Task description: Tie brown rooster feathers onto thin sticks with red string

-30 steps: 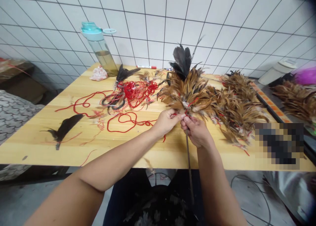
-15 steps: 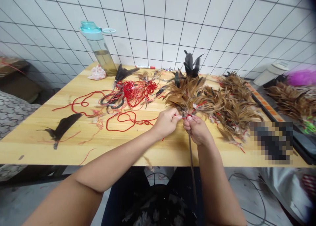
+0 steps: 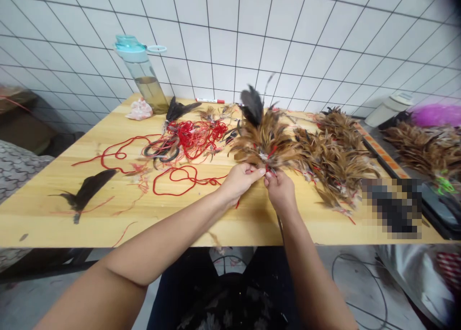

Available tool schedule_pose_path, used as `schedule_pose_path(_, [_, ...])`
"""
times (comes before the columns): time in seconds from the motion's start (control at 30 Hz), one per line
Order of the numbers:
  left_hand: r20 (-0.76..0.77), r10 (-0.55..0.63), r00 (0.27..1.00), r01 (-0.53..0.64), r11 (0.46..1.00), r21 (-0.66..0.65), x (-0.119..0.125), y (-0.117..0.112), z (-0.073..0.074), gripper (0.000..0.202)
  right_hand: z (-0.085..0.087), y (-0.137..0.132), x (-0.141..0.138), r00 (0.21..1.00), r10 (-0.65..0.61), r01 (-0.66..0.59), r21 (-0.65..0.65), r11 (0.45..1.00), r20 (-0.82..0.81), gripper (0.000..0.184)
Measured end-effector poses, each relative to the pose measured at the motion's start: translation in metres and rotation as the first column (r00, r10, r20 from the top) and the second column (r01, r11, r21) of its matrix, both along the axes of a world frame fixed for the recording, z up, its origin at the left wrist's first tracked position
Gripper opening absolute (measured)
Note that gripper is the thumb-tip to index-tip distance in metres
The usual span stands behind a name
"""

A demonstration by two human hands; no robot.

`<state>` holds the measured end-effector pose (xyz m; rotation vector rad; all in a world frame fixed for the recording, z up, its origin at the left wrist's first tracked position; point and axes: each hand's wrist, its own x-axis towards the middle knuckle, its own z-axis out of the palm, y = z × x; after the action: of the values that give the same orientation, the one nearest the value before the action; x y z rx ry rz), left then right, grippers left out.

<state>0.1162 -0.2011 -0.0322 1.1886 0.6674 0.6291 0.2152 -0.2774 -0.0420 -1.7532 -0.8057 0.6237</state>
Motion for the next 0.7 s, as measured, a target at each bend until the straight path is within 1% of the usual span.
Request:
schedule_pose_path(0.03, [0.053, -0.01, 0.999, 0.011, 1.0, -0.016, 0.0, 0.0, 0.0, 0.022, 0.002, -0.001, -0.006, 0.983, -0.042, 0.056, -0.073, 0.996, 0.179, 0.014])
schedule_pose_path(0.07, [0.1, -0.013, 0.995, 0.016, 1.0, -0.027, 0.0, 0.0, 0.0, 0.022, 0.005, -0.002, -0.012, 0.94, -0.055, 0.107, -0.138, 0.985, 0.337, 0.014])
schedule_pose_path(0.1, [0.132, -0.009, 0.991, 0.014, 0.999, -0.038, 0.0, 0.0, -0.001, 0.023, 0.007, -0.002, -0.019, 0.886, -0.061, 0.156, -0.173, 0.972, 0.459, 0.019])
schedule_pose_path(0.13, [0.145, 0.0, 0.99, 0.008, 0.999, -0.051, 0.0, 0.001, -0.002, 0.024, 0.01, -0.002, -0.024, 0.841, -0.05, 0.183, -0.197, 0.963, 0.538, 0.025])
schedule_pose_path(0.2, [0.133, 0.009, 0.991, 0.002, 0.997, -0.077, 0.0, 0.0, -0.004, 0.023, 0.013, -0.001, -0.033, 0.788, -0.031, 0.21, -0.22, 0.953, 0.615, 0.032])
schedule_pose_path(0.27, [0.126, 0.015, 0.992, -0.006, 0.997, -0.073, 0.001, 0.0, -0.006, 0.019, 0.014, -0.001, -0.037, 0.784, -0.009, 0.199, -0.237, 0.951, 0.621, 0.033])
schedule_pose_path(0.4, [0.09, 0.058, 0.994, -0.06, 0.998, 0.017, 0.001, 0.0, -0.006, 0.007, 0.015, -0.002, -0.037, 0.843, 0.06, 0.119, -0.293, 0.949, 0.535, 0.03])
schedule_pose_path(0.43, [0.075, 0.059, 0.995, -0.06, 0.998, 0.019, 0.001, 0.0, -0.005, 0.01, 0.015, -0.003, -0.036, 0.866, 0.081, 0.089, -0.312, 0.946, 0.493, 0.031])
schedule_pose_path(0.5, [0.04, 0.052, 0.998, -0.052, 0.998, -0.019, 0.0, -0.001, -0.002, 0.016, 0.015, -0.005, -0.032, 0.92, 0.134, -0.006, -0.33, 0.944, 0.368, 0.029])
schedule_pose_path(0.57, [0.012, 0.037, 0.999, -0.036, 0.996, -0.08, -0.001, -0.003, 0.001, 0.019, 0.014, -0.01, -0.026, 0.958, 0.204, -0.149, -0.257, 0.955, 0.203, 0.018])
schedule_pose_path(0.6, [0.007, 0.027, 1.0, -0.026, 0.994, -0.102, -0.001, -0.004, 0.001, 0.021, 0.014, -0.012, -0.022, 0.963, 0.246, -0.222, -0.192, 0.956, 0.107, 0.01])
schedule_pose_path(0.63, [0.01, 0.016, 1.0, -0.014, 0.994, -0.111, -0.001, -0.005, 0.002, 0.023, 0.014, -0.015, -0.018, 0.959, 0.284, -0.282, -0.121, 0.952, 0.005, 0.008])
schedule_pose_path(0.7, [0.016, 0.003, 1.0, -0.001, 0.996, -0.095, 0.0, -0.008, 0.001, 0.024, 0.014, -0.019, -0.01, 0.922, 0.326, -0.335, -0.004, 0.942, -0.208, 0.024])
